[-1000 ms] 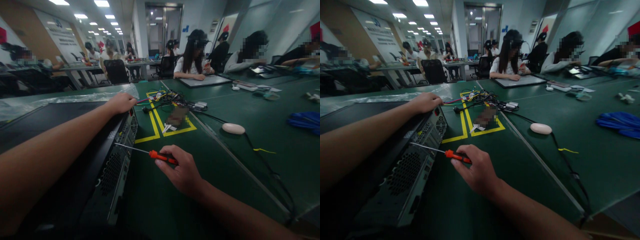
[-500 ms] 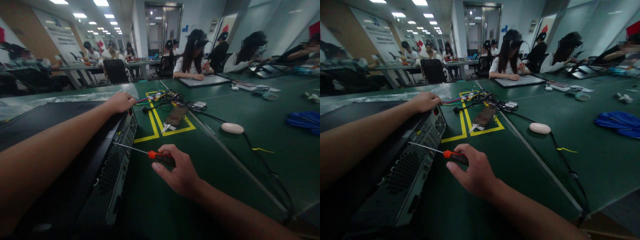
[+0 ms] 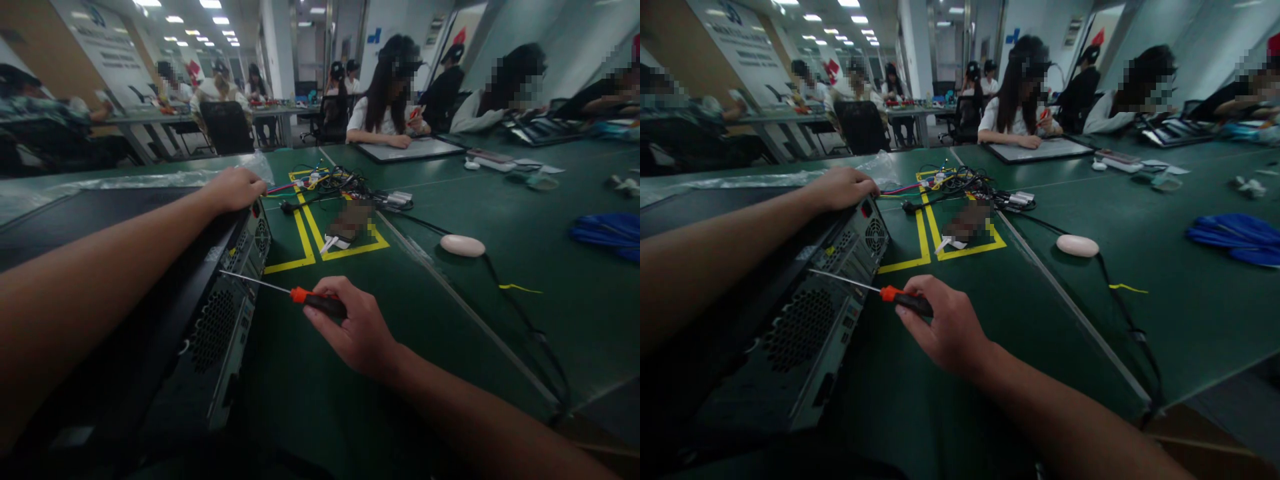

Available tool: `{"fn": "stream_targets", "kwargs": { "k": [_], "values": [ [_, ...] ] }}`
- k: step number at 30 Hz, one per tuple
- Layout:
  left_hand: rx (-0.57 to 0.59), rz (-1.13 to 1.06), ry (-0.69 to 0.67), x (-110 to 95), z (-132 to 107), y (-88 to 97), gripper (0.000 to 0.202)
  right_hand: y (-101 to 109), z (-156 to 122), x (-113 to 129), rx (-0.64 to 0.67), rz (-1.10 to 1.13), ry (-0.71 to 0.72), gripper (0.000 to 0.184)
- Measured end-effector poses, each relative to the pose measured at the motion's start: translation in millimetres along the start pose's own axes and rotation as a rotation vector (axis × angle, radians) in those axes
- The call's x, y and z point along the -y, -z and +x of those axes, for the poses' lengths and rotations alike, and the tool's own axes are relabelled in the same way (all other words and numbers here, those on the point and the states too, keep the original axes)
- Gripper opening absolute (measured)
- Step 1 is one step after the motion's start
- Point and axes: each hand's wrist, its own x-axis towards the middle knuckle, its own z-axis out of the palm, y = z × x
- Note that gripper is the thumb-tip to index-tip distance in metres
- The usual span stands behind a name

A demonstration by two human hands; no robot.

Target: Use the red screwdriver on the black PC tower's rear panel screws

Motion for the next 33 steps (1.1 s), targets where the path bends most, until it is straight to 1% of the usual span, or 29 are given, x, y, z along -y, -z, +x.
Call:
{"fn": "stream_targets", "kwargs": {
  "k": [10, 15, 19, 23, 30, 33],
  "values": [
    [0.002, 0.013, -0.025, -1.5, -2.1, 2.0, 0.057, 0.9, 0.6, -1.5, -0.011, -0.010, 0.020, 0.014],
    [-0.004, 0.031, 0.009, -1.3, -1.2, 1.8, 0.054, 0.9, 1.0, -1.3, -0.015, -0.001, 0.032, 0.014],
    [0.002, 0.017, -0.004, -1.2, -1.2, 2.0, 0.053, 0.8, 0.2, -1.7, -0.019, -0.002, 0.041, 0.014],
    [0.006, 0.026, -0.006, -1.0, -0.9, 1.8, 0.056, -0.3, -0.5, -3.1, -0.024, -0.006, 0.054, 0.015],
    [0.009, 0.037, -0.013, -3.3, -3.7, 3.9, 0.056, 0.5, 0.4, -3.8, -0.051, -0.014, 0.072, 0.015],
    [0.033, 0.017, -0.032, -3.9, -5.9, 6.1, 0.054, 1.2, 1.8, -1.4, -0.081, -0.036, 0.055, 0.014]
  ]
}}
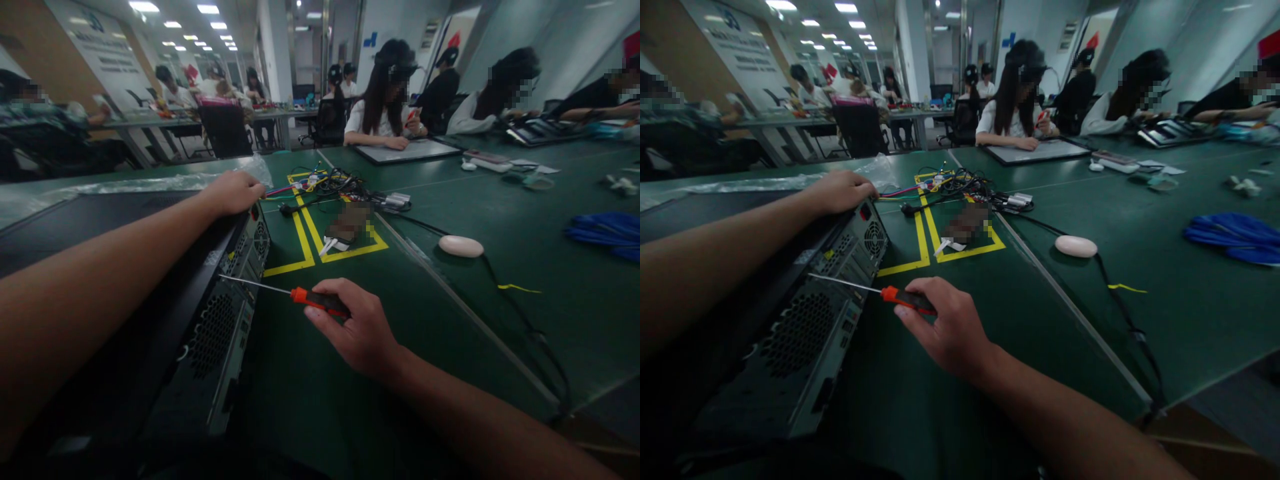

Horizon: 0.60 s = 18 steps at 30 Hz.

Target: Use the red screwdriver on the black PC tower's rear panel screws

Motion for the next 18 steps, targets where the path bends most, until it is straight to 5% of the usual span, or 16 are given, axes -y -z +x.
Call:
{"fn": "stream_targets", "kwargs": {
  "k": [9, 18],
  "values": [
    [0.002, -0.008, -0.016, 1.8, 2.2, -0.5, 0.054, -8.1, -3.5, 2.9, 0.068, 0.064, -0.118, 0.015],
    [0.009, -0.016, -0.007, -0.8, 0.3, 0.9, 0.055, -6.5, -4.4, -1.5, 0.059, 0.031, -0.045, 0.015]
  ]
}}
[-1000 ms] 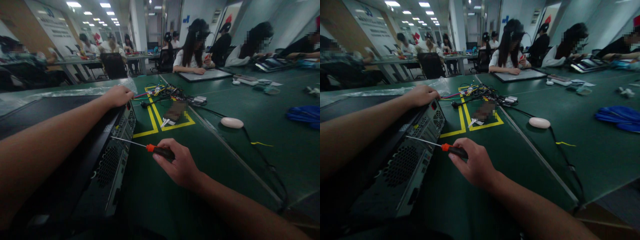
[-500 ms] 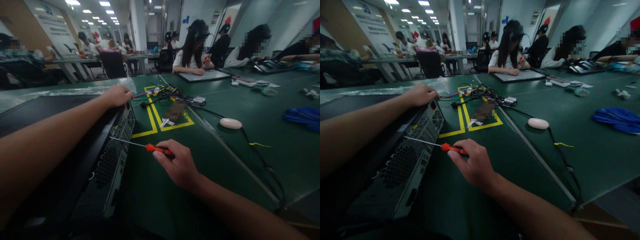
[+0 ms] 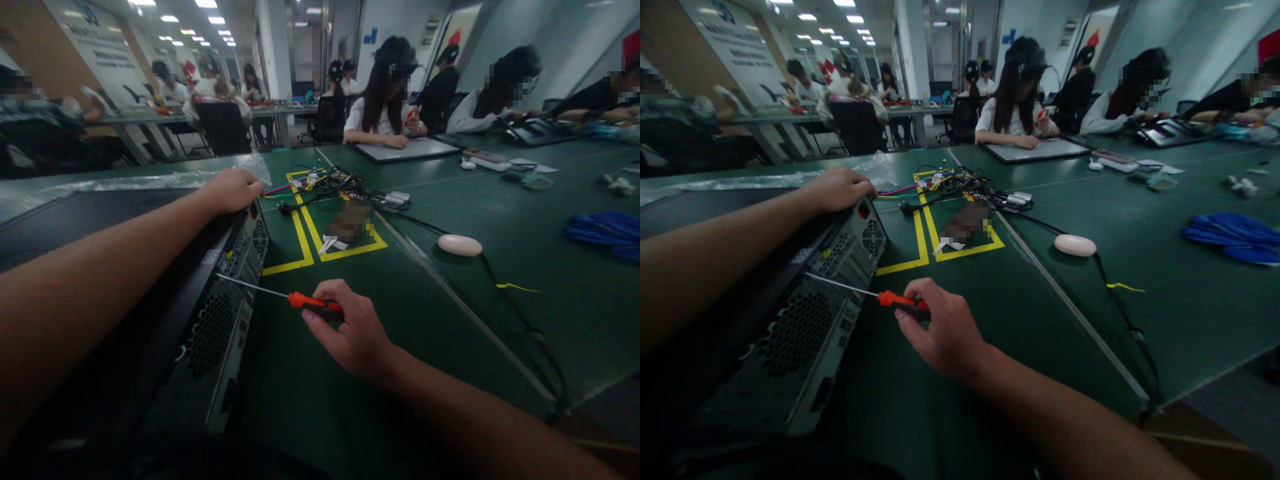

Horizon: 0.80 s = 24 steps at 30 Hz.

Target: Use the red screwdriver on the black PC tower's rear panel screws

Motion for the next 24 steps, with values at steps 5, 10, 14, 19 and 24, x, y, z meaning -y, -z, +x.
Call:
{"fn": "stream_targets", "kwargs": {
  "k": [5, 10, 14, 19, 24],
  "values": [
    [0.008, 0.003, -0.005, -2.4, -3.1, 2.8, 0.057, 1.9, 0.2, -0.9, 0.011, -0.015, 0.010, 0.013],
    [-0.003, 0.011, -0.004, 1.5, 1.0, 0.1, 0.057, 2.9, 0.3, -1.0, 0.018, -0.015, 0.009, 0.013],
    [-0.013, 0.010, 0.029, 4.3, 4.4, -2.8, 0.056, 2.8, 0.1, -2.4, 0.008, -0.032, 0.029, 0.013],
    [-0.017, 0.033, 0.043, 2.4, 2.7, -3.1, 0.060, 2.9, -0.7, -3.0, 0.011, -0.032, 0.025, 0.013],
    [-0.013, 0.017, 0.044, 2.1, 2.3, -2.3, 0.060, 2.9, 0.0, -2.3, 0.014, -0.033, 0.011, 0.014]
  ]
}}
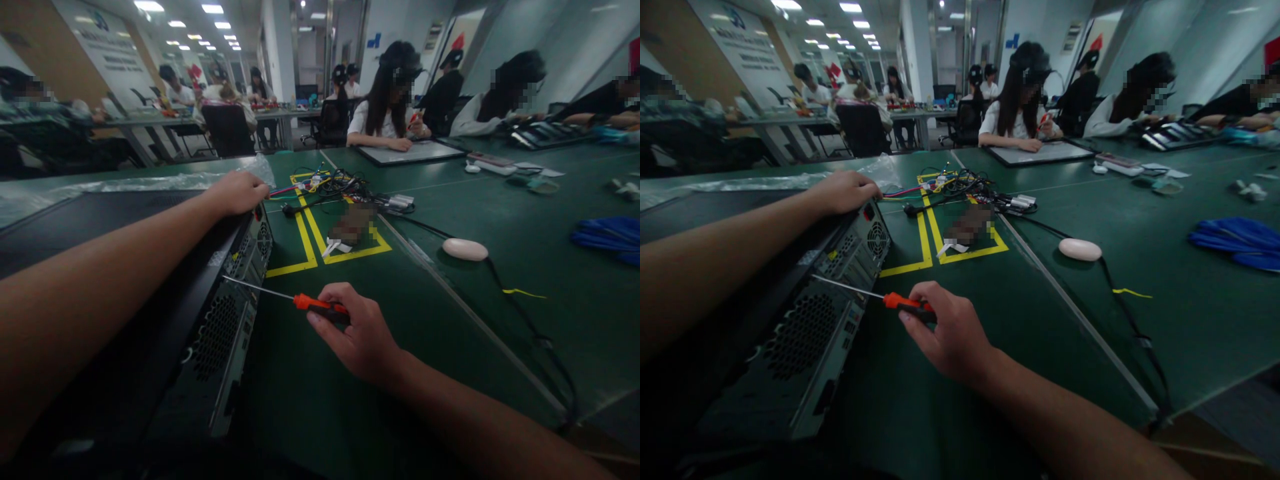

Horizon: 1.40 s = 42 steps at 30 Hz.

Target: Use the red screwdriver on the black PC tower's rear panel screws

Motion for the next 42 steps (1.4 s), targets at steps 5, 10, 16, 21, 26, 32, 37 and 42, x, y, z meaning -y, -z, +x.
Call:
{"fn": "stream_targets", "kwargs": {
  "k": [5, 10, 16, 21, 26, 32, 37, 42],
  "values": [
    [-0.013, -0.011, -0.014, 1.1, 1.2, -0.9, 0.057, 0.1, 0.7, 0.8, -0.017, -0.012, 0.010, 0.015],
    [-0.016, -0.010, -0.039, 0.7, 0.2, -1.4, 0.058, 0.4, 1.1, 2.7, -0.034, -0.024, 0.000, 0.013],
    [-0.024, -0.031, -0.023, 0.9, 0.1, -1.2, 0.054, 2.3, 2.9, 5.0, -0.043, -0.013, -0.002, 0.011],
    [-0.019, -0.025, -0.027, -0.8, -1.5, 0.7, 0.055, 3.1, 3.4, 4.6, -0.068, 0.001, 0.010, 0.012],
    [-0.020, -0.012, -0.031, 0.3, -0.9, -0.7, 0.055, 4.7, 3.8, 4.0, -0.092, 0.008, 0.010, 0.014],
    [-0.020, -0.017, -0.030, 1.8, 1.3, -1.7, 0.055, 4.2, 6.3, 6.4, -0.056, 0.023, -0.027, 0.010],
    [-0.013, 0.010, -0.025, 0.1, 1.1, 0.0, 0.059, 0.9, 3.0, 7.0, -0.008, 0.018, -0.094, 0.015],
    [-0.005, 0.048, -0.016, 0.0, 1.3, -0.4, 0.060, 1.0, 0.9, 5.6, -0.007, 0.036, -0.080, 0.023]
  ]
}}
